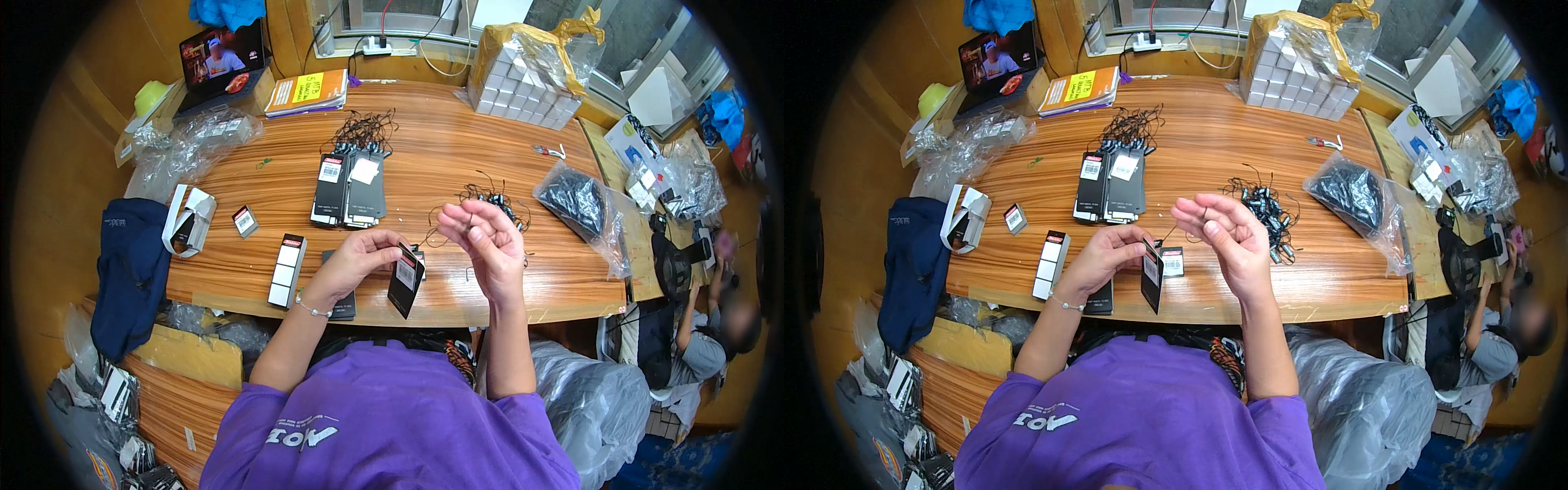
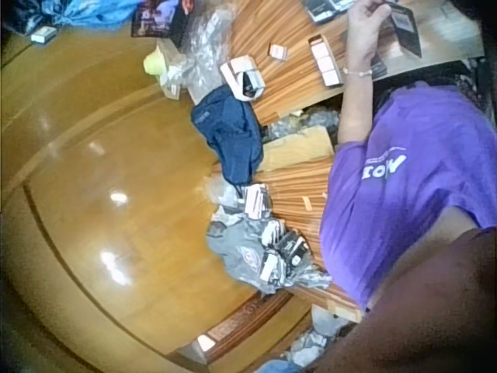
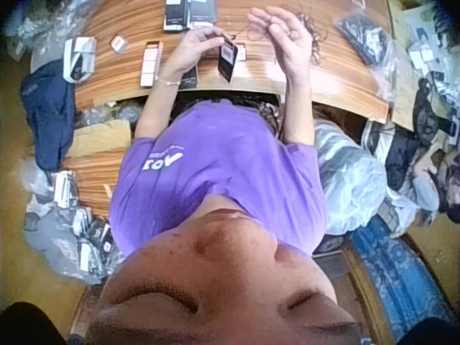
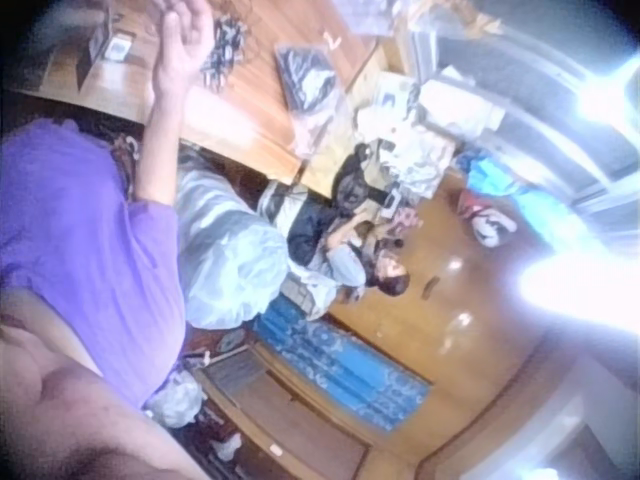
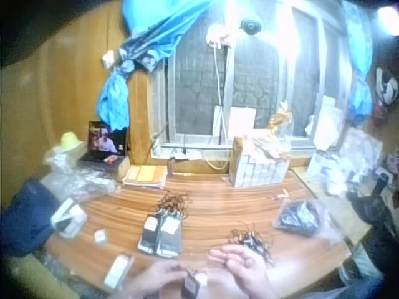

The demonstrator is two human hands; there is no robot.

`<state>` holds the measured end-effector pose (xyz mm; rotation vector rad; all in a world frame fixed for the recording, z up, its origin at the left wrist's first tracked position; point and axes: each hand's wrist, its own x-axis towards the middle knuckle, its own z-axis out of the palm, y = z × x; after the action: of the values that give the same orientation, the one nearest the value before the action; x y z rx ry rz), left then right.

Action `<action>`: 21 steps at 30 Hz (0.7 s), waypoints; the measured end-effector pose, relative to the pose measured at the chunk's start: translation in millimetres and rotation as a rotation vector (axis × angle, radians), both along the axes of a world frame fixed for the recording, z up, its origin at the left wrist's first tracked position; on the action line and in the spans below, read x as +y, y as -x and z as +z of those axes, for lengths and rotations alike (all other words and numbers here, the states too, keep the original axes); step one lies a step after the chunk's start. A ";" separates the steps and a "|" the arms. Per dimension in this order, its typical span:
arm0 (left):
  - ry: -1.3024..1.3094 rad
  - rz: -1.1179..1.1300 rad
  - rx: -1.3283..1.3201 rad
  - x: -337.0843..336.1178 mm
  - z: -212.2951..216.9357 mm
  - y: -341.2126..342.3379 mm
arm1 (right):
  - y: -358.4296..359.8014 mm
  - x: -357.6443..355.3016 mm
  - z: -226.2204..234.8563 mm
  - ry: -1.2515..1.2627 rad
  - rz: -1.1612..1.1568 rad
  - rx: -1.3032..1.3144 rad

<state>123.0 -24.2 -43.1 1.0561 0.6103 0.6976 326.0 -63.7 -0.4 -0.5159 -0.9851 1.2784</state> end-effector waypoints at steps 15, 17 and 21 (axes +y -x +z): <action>-0.272 0.238 0.114 0.5 15.2 8.4 | 6.0 7.3 -6.5 -0.143 -0.346 -0.220; -0.414 0.400 0.137 2.6 10.9 5.6 | 7.2 5.4 -5.7 -0.078 -0.239 -0.110; -0.436 0.532 0.147 -6.0 22.9 0.7 | 19.4 3.6 -8.6 0.002 -0.235 -0.187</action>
<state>122.3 -30.2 -20.2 1.3705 0.9075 1.2649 306.6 -60.0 -9.0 -0.7411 -1.0442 1.0340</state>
